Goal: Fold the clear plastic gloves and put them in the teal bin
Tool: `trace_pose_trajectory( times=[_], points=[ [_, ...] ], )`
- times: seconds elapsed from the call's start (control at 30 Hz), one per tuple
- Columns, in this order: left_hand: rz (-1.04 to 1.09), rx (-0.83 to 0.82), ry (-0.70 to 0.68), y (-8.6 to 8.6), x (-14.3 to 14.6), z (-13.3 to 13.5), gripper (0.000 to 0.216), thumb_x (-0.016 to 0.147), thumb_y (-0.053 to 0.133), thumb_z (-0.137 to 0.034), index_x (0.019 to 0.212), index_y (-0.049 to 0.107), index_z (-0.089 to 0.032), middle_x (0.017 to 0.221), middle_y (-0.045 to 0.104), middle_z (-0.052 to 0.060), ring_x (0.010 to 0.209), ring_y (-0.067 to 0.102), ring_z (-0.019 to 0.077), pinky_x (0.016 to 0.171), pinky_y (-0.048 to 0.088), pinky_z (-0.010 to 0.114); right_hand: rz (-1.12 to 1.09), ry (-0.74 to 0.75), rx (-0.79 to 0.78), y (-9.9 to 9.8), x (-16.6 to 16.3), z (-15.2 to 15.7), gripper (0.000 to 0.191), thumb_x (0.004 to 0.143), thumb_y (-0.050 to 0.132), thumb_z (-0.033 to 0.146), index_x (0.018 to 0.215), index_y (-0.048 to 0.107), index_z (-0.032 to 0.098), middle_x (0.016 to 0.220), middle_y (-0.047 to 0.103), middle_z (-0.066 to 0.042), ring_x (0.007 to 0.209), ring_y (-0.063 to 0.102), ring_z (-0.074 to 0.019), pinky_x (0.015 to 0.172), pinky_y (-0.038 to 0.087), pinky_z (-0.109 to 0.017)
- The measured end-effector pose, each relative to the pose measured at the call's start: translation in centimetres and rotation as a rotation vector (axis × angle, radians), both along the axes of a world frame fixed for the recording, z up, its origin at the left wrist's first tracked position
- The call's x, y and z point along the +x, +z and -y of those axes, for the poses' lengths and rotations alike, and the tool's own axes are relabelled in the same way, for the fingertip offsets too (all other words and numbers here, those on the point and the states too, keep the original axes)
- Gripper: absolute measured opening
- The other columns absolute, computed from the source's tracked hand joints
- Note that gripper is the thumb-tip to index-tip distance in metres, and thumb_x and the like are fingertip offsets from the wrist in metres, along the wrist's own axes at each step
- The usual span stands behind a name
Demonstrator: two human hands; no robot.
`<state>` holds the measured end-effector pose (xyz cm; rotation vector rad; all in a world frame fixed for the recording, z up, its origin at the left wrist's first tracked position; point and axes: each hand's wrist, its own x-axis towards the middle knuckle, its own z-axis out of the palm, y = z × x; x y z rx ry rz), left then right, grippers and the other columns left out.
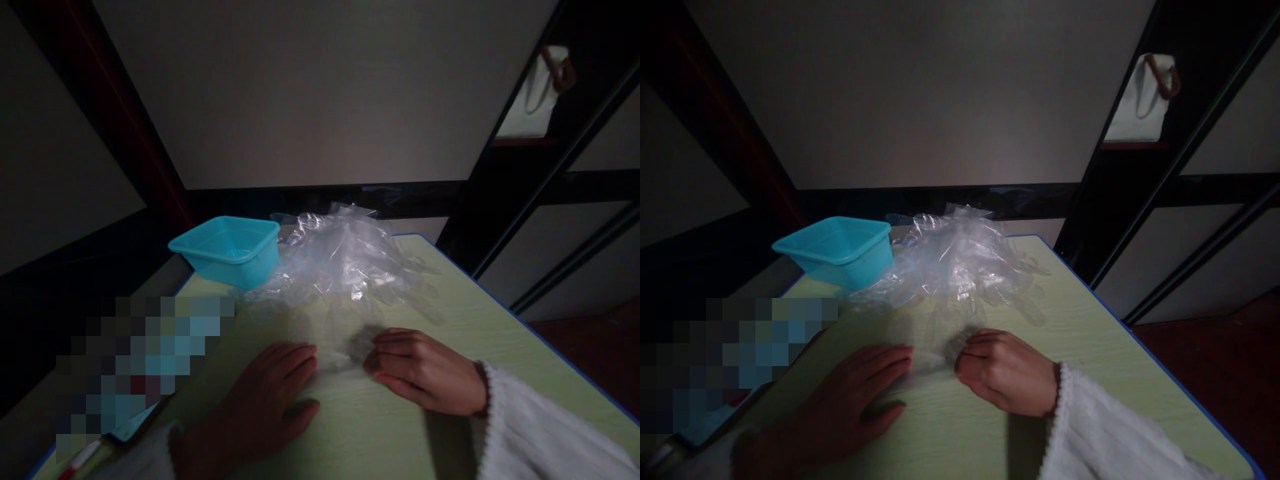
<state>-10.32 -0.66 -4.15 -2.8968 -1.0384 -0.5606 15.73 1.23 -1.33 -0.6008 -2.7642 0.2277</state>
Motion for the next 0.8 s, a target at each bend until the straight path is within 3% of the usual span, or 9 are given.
trace_pose_trajectory(
  times=[0.3, 0.53, 0.8],
  points=[
    [0.029, 0.064, -0.022, -1.2, -0.4, -0.7, 0.037, 0.083, 0.038, -0.006, 0.112, 0.059, -0.014, 0.113, 0.065, 0.01, 0.1, 0.061, 0.0212, 0.089, 0.051, 0.037, -0.053, -0.055, -0.093, 0.6, 0.6, -0.4, 0.029, 0.096, 0.034, 0.023, 0.089, 0.061, 0.015, 0.077, 0.066, -0.007, 0.076, 0.061, -0.0156, 0.079, 0.047, -0.034],
    [0.062, -0.005, 0.0, -1.2, -0.6, -0.9, 0.036, 0.085, 0.038, -0.011, 0.113, 0.06, -0.016, 0.113, 0.065, 0.009, 0.099, 0.062, 0.0213, 0.088, 0.051, 0.037, -0.121, -0.088, -0.099, 1.1, 1.3, -0.6, 0.022, 0.092, 0.041, 0.018, 0.089, 0.062, 0.015, 0.079, 0.068, -0.008, 0.078, 0.063, -0.0174, 0.076, 0.049, -0.033],
    [0.285, -0.14, 0.091, -1.2, -1.5, -1.1, 0.034, 0.09, 0.041, -0.022, 0.119, 0.058, -0.024, 0.117, 0.064, 0.003, 0.103, 0.061, 0.0192, 0.093, 0.049, 0.033, -0.363, -0.156, -0.193, 1.4, 1.1, -0.5, 0.011, 0.087, 0.049, 0.016, 0.087, 0.06, 0.015, 0.085, 0.071, -0.007, 0.079, 0.066, -0.0153, 0.07, 0.052, -0.027]
  ],
)
